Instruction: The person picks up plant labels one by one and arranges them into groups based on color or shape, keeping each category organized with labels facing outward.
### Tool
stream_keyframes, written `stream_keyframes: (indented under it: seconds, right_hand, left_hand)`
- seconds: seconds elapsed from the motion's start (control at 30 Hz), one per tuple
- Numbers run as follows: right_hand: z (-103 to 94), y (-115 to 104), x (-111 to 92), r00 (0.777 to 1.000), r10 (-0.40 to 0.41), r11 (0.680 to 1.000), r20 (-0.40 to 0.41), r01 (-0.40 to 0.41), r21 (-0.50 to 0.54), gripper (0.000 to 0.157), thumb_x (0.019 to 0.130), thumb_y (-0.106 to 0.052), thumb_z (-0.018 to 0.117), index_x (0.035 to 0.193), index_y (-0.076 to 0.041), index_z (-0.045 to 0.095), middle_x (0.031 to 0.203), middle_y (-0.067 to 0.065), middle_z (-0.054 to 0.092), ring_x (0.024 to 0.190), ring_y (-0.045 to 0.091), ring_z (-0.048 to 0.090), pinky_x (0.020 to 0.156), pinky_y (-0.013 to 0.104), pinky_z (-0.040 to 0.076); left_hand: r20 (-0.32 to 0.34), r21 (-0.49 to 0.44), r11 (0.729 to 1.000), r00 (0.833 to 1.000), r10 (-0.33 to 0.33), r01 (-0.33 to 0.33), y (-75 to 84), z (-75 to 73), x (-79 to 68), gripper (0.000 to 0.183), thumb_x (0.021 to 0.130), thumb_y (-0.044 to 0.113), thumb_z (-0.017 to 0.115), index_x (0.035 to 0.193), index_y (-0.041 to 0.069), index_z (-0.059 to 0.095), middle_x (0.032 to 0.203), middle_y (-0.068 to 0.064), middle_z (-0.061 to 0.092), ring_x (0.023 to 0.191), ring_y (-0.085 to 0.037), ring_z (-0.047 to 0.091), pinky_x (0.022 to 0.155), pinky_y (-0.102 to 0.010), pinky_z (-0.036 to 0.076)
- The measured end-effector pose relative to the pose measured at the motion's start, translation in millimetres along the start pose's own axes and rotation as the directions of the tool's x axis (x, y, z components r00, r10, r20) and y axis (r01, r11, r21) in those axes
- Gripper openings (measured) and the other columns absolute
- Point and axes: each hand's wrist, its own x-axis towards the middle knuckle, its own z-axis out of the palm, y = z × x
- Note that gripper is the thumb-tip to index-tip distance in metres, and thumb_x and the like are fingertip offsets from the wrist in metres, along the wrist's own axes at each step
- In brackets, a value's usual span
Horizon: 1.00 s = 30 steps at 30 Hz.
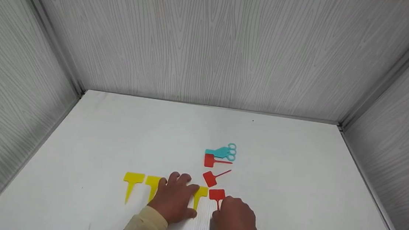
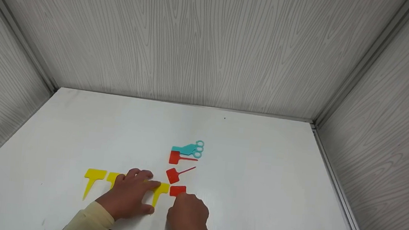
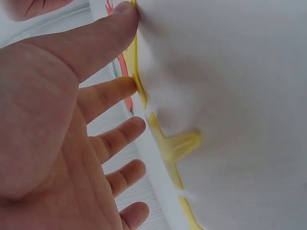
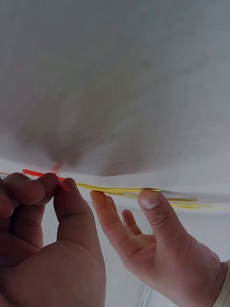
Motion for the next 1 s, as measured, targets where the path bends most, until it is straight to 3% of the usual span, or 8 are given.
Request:
stream_keyframes:
  seconds: [0.33,0.77,1.0]
  right_hand:
    - [5.2,-1.9,0.5,1.000,0.014,0.999,0.005,-0.014,0.032,0.045,0.076,-0.034,0.089,0.110,-0.012,0.070,0.083,-0.003,0.068,0.064,0.018,0.062,0.077,0.059,0.059]
    - [7.7,-2.7,-1.4,1.000,-0.014,0.999,0.021,0.013,0.037,0.034,0.085,-0.037,0.082,0.107,-0.014,0.072,0.081,-0.005,0.068,0.062,0.017,0.062,0.074,0.054,0.060]
    - [3.8,3.0,0.0,1.000,-0.014,0.998,0.022,0.013,0.067,0.036,0.085,-0.037,0.082,0.108,-0.013,0.071,0.082,-0.006,0.068,0.064,0.017,0.062,0.080,0.053,0.060]
  left_hand:
    - [0.026,0.011,1.000,1.000,0.017,-0.017,-0.6,-1.3,-0.2,0.074,0.071,0.052,0.090,0.137,0.030,0.065,0.144,-0.003,0.054,0.128,-0.034,0.043,0.105,-0.063,0.039]
    - [0.018,0.005,1.000,1.000,0.013,-0.013,-1.3,-1.9,-1.7,0.075,0.071,0.051,0.091,0.138,0.028,0.065,0.143,-0.003,0.053,0.129,-0.034,0.042,0.106,-0.062,0.038]
    - [0.004,-0.003,1.000,1.000,0.017,-0.017,9.1,-3.6,-1.1,0.073,0.072,0.054,0.088,0.136,0.027,0.065,0.142,-0.003,0.055,0.130,-0.032,0.043,0.105,-0.063,0.039]
